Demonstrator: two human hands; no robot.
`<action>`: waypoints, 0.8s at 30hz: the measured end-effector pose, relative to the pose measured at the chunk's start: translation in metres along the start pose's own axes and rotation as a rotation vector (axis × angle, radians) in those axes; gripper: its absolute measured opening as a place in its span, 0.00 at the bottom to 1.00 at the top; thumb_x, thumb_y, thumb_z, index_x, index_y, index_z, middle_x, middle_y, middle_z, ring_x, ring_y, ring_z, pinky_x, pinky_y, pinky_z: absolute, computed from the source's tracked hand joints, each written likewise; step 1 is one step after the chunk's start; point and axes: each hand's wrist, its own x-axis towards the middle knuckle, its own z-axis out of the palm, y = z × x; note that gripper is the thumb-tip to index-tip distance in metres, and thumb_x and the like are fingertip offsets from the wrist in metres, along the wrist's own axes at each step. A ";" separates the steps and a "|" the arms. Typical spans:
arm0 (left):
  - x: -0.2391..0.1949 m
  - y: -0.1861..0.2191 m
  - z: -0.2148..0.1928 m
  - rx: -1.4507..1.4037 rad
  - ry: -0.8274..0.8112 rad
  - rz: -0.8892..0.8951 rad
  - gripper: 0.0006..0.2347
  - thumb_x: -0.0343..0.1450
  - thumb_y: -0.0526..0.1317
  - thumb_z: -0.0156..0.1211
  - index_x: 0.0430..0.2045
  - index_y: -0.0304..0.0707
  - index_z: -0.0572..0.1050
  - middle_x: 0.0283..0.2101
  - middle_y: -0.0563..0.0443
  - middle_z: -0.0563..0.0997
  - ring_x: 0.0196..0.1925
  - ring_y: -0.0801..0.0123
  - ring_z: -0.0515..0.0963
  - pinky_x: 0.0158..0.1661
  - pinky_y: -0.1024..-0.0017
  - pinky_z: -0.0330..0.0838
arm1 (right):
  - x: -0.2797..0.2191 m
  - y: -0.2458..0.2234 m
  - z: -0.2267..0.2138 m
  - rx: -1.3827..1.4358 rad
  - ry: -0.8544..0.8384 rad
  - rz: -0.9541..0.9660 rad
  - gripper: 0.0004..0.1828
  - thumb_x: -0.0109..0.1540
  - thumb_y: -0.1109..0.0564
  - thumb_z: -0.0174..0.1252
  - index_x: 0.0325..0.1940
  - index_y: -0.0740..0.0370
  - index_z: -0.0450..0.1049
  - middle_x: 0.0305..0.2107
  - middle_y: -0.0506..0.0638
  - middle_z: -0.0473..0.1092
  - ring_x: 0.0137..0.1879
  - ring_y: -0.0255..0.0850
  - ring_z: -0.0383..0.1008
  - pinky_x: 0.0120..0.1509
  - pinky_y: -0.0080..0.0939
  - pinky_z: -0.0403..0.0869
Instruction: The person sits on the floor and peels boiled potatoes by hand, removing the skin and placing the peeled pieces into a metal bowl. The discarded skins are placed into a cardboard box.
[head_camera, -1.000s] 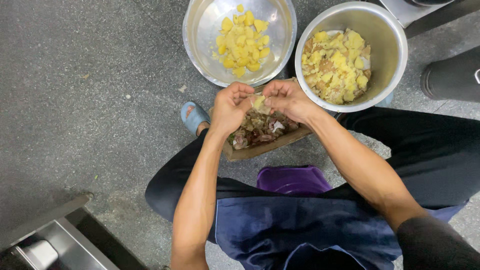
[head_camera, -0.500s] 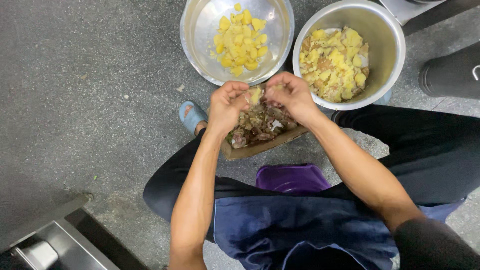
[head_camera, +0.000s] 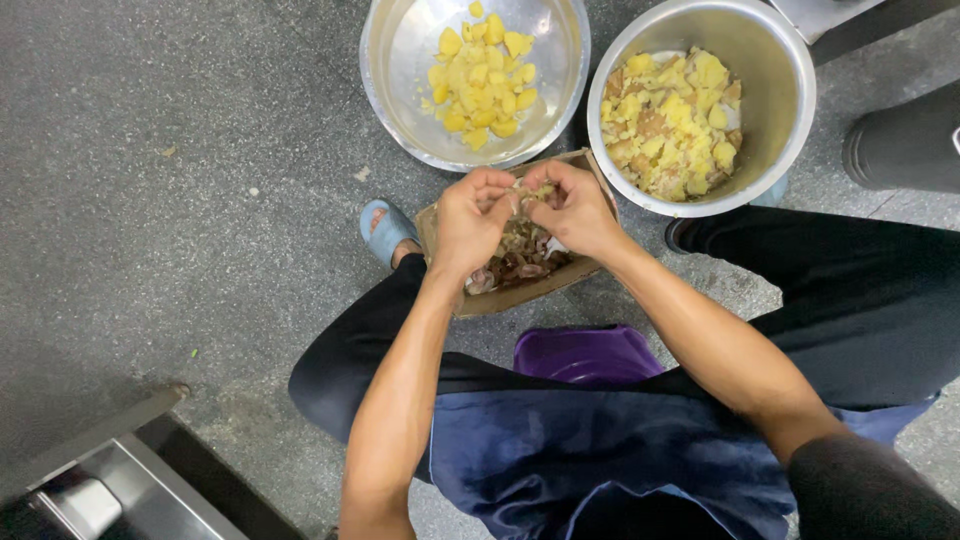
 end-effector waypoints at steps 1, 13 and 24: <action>-0.001 0.000 0.000 -0.010 0.004 0.003 0.08 0.69 0.27 0.61 0.41 0.28 0.77 0.34 0.48 0.84 0.34 0.77 0.81 0.35 0.78 0.76 | 0.001 0.002 -0.001 0.068 -0.024 -0.004 0.09 0.61 0.69 0.62 0.44 0.66 0.72 0.29 0.43 0.70 0.29 0.25 0.68 0.30 0.26 0.66; -0.007 -0.001 -0.009 0.006 -0.008 0.009 0.09 0.69 0.26 0.59 0.43 0.29 0.77 0.36 0.49 0.84 0.34 0.78 0.80 0.34 0.79 0.75 | 0.017 0.013 -0.014 0.490 -0.239 0.265 0.05 0.66 0.65 0.56 0.46 0.63 0.75 0.31 0.49 0.73 0.36 0.35 0.74 0.37 0.34 0.72; 0.004 -0.021 -0.026 -0.252 0.144 -0.018 0.10 0.70 0.26 0.60 0.44 0.29 0.75 0.40 0.49 0.82 0.37 0.75 0.81 0.38 0.77 0.76 | 0.120 -0.016 -0.017 -0.257 0.400 -0.504 0.06 0.74 0.63 0.52 0.54 0.68 0.71 0.34 0.54 0.75 0.40 0.43 0.77 0.47 0.40 0.78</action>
